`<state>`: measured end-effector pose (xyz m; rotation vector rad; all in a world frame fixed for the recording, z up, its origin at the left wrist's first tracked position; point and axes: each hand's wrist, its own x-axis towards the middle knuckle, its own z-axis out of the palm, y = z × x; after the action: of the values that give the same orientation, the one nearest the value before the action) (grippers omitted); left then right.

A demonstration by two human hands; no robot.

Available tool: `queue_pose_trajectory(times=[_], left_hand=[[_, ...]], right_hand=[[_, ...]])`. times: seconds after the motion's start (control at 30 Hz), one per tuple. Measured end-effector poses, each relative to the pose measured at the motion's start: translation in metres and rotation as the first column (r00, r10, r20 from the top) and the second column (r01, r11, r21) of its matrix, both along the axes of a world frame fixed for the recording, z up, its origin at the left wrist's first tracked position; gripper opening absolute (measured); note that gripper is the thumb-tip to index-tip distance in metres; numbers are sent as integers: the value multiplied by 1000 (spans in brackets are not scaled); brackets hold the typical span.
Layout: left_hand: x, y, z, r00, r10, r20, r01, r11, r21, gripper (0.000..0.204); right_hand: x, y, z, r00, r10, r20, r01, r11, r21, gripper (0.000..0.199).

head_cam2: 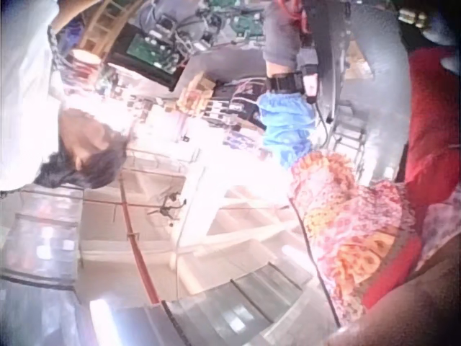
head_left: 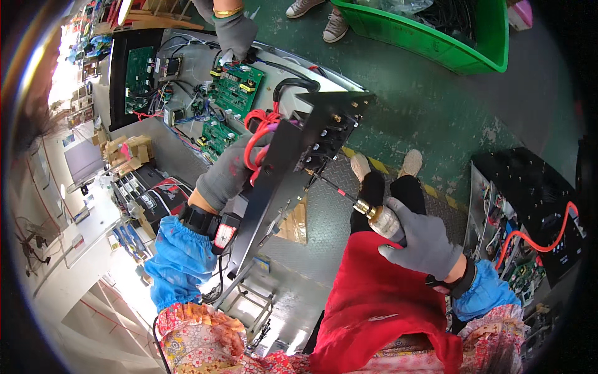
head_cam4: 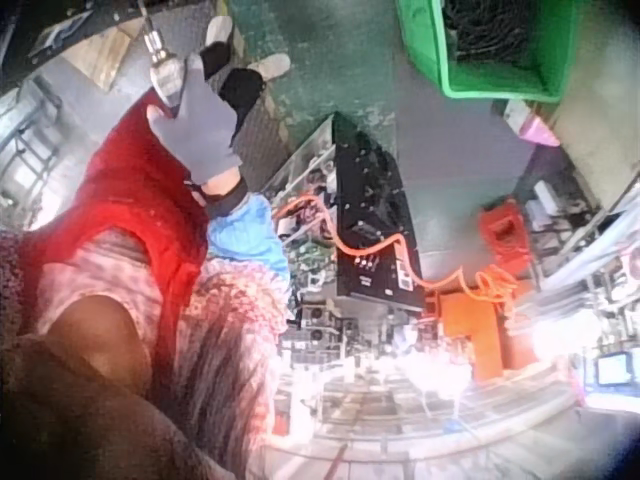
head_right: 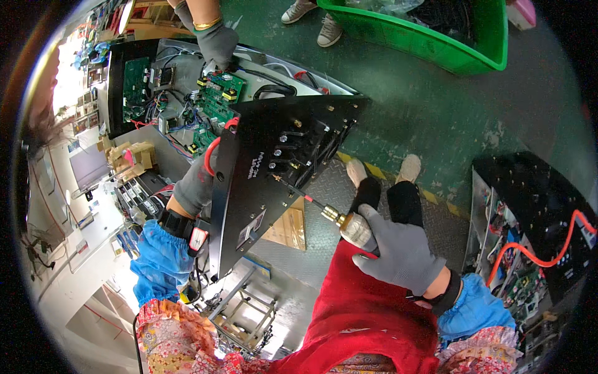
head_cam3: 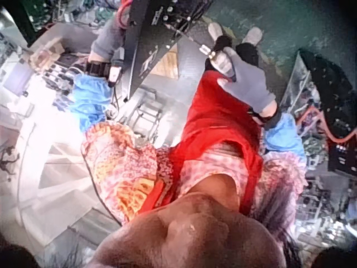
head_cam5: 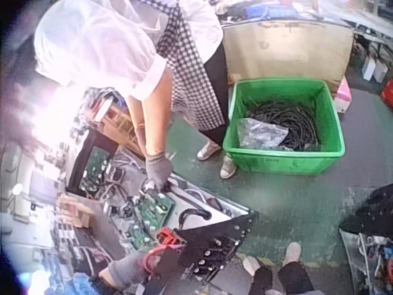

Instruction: Fastening screws on an equipment panel using an electric screwdriver and arranging internal wiring.

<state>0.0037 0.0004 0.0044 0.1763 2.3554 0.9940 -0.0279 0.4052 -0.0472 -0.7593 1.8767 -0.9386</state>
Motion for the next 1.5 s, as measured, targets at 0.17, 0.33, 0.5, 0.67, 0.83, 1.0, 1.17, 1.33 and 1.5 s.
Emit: queue_pose_trajectory(times=[0.17,0.33,0.5,0.67,0.83,1.0,1.17,1.33,1.5], left_hand=[[-28,41,20,742,466,481,-494,866,-76,39],[-16,24,-32,617,257,744,-709,592,383,51],[-22,22,-42,740,225,634,-557,734,389,23],[-22,15,-47,720,108,685,-589,618,521,27],[-24,12,-64,695,-54,717,-588,531,610,25],[-19,11,-87,685,-96,722,-622,439,648,25],[-32,23,-87,656,-142,741,-616,467,634,25],[-24,22,-103,626,-139,768,-637,477,606,25],[-28,15,-92,586,-131,800,-648,518,559,24]], right_hand=[[6,2,10,957,-52,286,21,994,109,86],[1,-3,22,974,-40,221,-4,981,194,86],[5,-7,25,982,-67,174,23,970,241,86],[9,-5,21,999,30,-28,-22,967,253,65],[2,-14,28,977,215,5,-211,952,220,51],[-30,-113,33,732,638,-239,-590,770,244,42],[-256,-432,-44,252,846,-471,-765,472,438,32],[-257,-447,-55,4,823,-568,-793,348,499,25],[-283,-461,-73,-648,366,-668,-724,-24,689,20]])
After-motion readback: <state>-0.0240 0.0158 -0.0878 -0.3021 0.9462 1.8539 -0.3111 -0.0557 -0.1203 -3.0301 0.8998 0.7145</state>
